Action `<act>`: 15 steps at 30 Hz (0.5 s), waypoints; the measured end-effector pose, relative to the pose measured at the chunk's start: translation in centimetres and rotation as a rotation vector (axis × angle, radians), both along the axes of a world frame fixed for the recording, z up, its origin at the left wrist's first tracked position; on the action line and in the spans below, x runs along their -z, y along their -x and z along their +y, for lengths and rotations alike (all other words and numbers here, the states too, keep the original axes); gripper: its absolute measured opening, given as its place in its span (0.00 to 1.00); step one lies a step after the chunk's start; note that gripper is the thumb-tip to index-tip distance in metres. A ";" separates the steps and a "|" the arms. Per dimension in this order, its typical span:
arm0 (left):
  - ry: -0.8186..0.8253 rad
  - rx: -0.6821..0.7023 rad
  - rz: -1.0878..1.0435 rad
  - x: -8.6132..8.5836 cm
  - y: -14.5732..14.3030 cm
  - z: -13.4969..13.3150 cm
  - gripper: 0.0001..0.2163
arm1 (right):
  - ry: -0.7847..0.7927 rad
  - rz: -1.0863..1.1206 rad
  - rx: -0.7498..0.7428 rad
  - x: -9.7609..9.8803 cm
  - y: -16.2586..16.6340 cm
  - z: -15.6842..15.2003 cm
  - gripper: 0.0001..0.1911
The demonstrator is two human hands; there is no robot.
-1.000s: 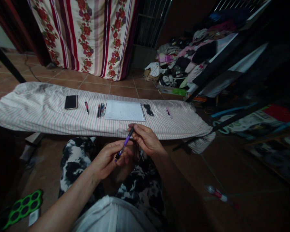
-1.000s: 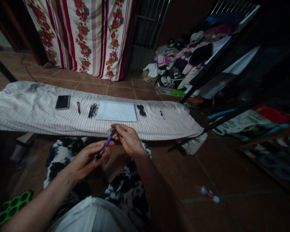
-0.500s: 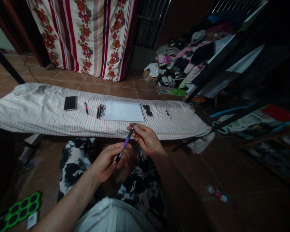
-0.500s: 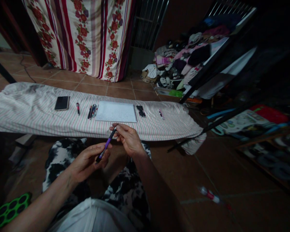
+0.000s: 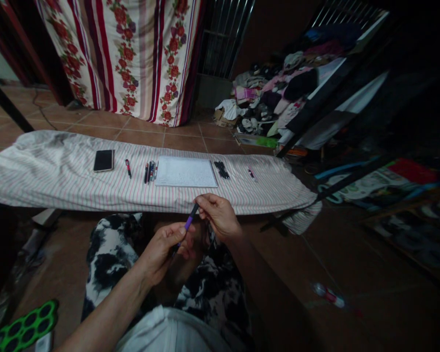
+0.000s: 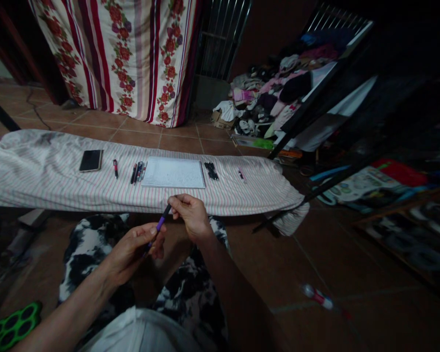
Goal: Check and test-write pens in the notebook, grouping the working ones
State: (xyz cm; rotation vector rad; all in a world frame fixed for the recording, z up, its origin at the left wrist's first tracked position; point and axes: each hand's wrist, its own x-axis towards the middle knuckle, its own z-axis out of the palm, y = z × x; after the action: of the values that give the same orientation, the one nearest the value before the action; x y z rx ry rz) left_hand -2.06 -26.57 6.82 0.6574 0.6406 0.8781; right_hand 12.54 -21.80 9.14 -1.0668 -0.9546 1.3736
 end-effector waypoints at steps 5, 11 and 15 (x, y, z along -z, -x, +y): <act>0.028 -0.017 -0.005 -0.3 0.4 -0.1 0.08 | 0.007 0.148 -0.170 -0.2 -0.4 -0.3 0.13; 0.050 -0.005 -0.018 -0.5 0.4 -0.2 0.09 | 0.022 0.123 -0.174 -0.2 -0.7 -0.2 0.12; 0.021 -0.002 0.002 -0.3 0.3 -0.3 0.10 | 0.032 0.090 -0.159 -0.5 -0.6 -0.2 0.12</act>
State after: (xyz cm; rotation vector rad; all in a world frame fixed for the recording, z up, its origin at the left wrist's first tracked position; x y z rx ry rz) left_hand -2.32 -26.84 7.13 0.6392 0.6519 0.8717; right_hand 13.14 -22.01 9.67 -0.9610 -0.9704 1.5586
